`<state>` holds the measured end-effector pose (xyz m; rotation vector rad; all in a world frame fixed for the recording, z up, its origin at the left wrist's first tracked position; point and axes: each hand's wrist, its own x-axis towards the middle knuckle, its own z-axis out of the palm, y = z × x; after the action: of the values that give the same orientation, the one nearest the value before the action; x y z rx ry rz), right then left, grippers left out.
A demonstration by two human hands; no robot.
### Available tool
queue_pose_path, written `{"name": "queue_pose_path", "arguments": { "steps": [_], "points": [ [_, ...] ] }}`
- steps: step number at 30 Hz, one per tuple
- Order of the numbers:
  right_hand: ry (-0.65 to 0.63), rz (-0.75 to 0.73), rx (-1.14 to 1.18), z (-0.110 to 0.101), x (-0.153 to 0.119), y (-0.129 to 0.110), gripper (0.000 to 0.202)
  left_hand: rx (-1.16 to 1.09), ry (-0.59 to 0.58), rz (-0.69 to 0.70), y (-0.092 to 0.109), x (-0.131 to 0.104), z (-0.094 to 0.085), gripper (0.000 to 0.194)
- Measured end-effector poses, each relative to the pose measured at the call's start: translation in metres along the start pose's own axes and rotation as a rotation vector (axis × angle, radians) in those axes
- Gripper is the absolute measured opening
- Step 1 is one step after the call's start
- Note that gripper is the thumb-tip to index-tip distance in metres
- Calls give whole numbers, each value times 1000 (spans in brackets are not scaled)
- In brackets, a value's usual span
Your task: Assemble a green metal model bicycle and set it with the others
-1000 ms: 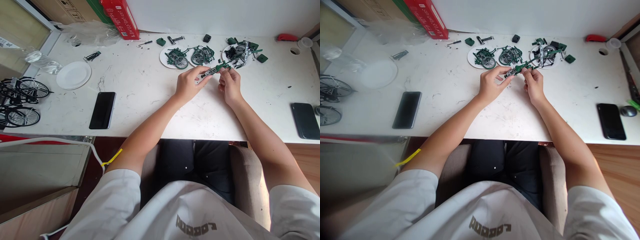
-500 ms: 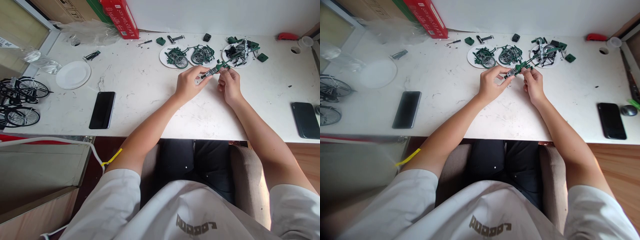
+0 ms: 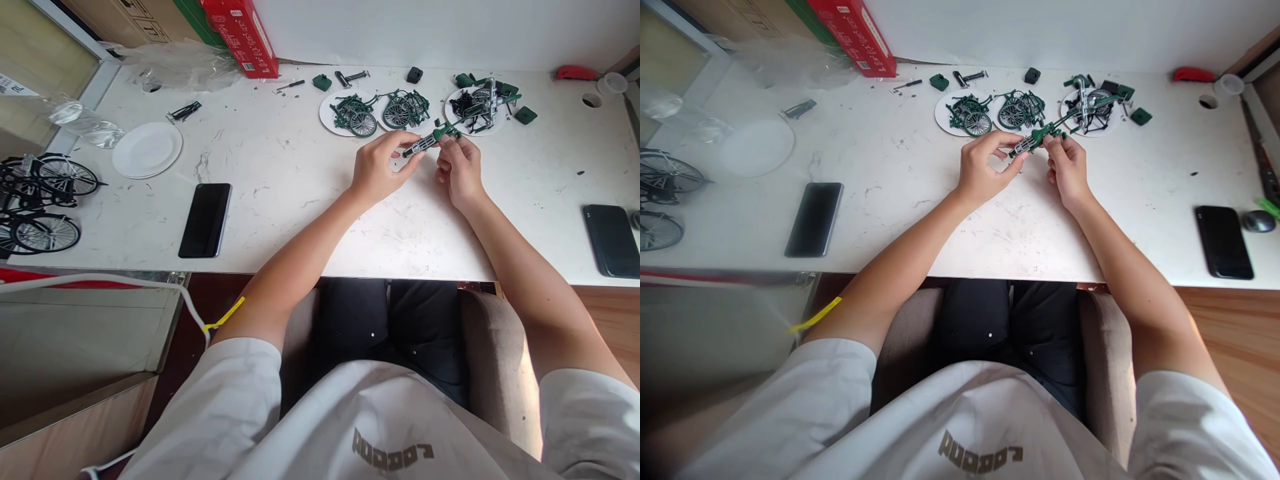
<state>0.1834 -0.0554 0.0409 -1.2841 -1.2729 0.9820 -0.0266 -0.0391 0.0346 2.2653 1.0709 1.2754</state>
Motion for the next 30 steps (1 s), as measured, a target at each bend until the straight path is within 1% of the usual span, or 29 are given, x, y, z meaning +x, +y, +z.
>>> {"name": "queue_pose_path", "arguments": {
  "steps": [7,10,13,15,21,26,30],
  "points": [
    [5,-15,-31,0,1,1,82,-3,17,48,-10,-2,4,40],
    [7,-39,-60,1,1,0,81,-22,33,78,-18,-1,8,44],
    [43,-39,18,3,0,-2,78,-74,86,140,-24,0,11,50],
    [63,-41,62,4,1,-3,77,-106,118,174,-25,0,12,52],
    [45,-44,-85,-2,6,9,83,2,16,96,-18,0,8,50],
    [23,-70,-119,-2,5,8,85,-18,21,96,-18,0,8,44],
    [-10,-83,-140,0,5,5,89,2,19,69,-12,-2,7,41]
  ]
}}
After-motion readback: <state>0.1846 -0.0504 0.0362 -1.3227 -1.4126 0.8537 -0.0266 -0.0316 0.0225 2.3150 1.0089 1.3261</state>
